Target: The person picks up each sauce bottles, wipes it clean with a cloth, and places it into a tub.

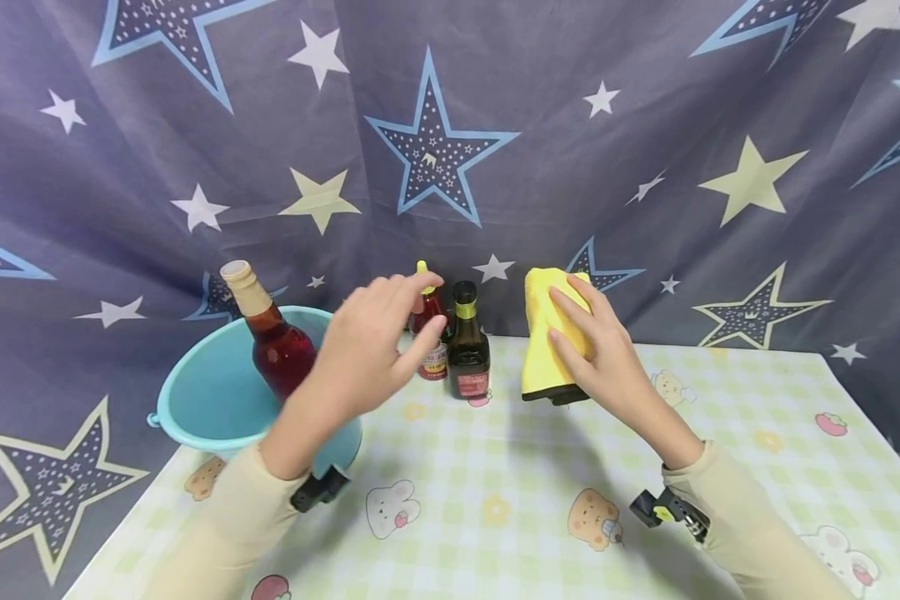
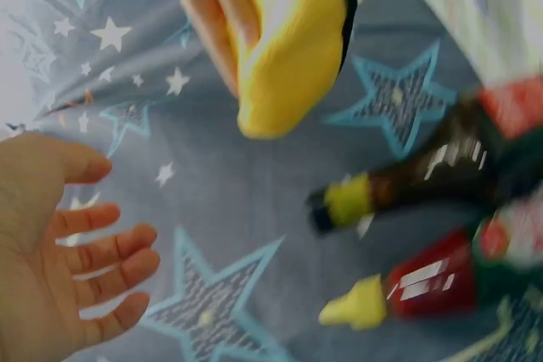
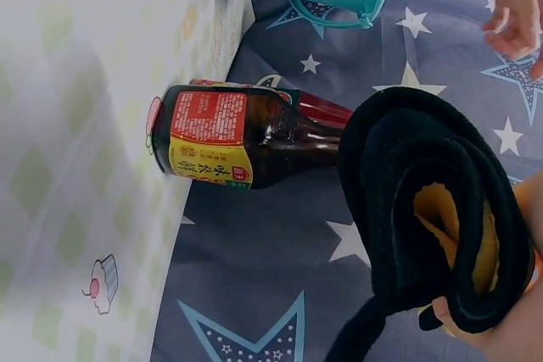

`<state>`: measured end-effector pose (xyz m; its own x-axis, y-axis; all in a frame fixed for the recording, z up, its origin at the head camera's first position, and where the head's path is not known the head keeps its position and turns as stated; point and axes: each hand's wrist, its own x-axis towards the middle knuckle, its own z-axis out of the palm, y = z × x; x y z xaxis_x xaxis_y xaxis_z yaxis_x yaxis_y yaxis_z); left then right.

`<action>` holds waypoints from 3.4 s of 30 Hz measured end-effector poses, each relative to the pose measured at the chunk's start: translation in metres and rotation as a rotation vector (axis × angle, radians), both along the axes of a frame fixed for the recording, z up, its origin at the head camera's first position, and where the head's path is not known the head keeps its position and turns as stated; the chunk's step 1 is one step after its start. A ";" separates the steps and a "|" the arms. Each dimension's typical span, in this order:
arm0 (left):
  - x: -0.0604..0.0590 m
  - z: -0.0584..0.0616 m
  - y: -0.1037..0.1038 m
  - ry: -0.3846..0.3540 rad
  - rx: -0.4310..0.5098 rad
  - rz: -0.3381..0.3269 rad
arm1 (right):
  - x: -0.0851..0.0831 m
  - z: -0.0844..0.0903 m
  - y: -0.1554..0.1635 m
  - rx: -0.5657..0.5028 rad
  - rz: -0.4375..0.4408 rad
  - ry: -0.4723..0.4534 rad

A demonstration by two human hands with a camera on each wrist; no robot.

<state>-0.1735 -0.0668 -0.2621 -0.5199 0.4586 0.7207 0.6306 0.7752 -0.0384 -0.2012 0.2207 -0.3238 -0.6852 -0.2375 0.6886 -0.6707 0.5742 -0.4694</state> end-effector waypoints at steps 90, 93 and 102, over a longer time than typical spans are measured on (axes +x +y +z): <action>-0.084 -0.048 0.052 0.267 -0.131 -0.030 | -0.034 -0.011 -0.003 -0.059 0.042 -0.108; -0.087 -0.053 0.054 0.273 -0.136 -0.041 | -0.032 -0.011 -0.004 -0.049 0.042 -0.108; -0.095 -0.065 0.057 0.263 -0.138 -0.011 | -0.031 -0.015 -0.003 -0.031 0.033 -0.092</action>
<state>-0.2688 -0.0100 -0.3274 -0.3176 0.5665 0.7604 0.5934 0.7442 -0.3066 -0.2324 0.2177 -0.3384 -0.7383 -0.2402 0.6303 -0.6420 0.5367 -0.5475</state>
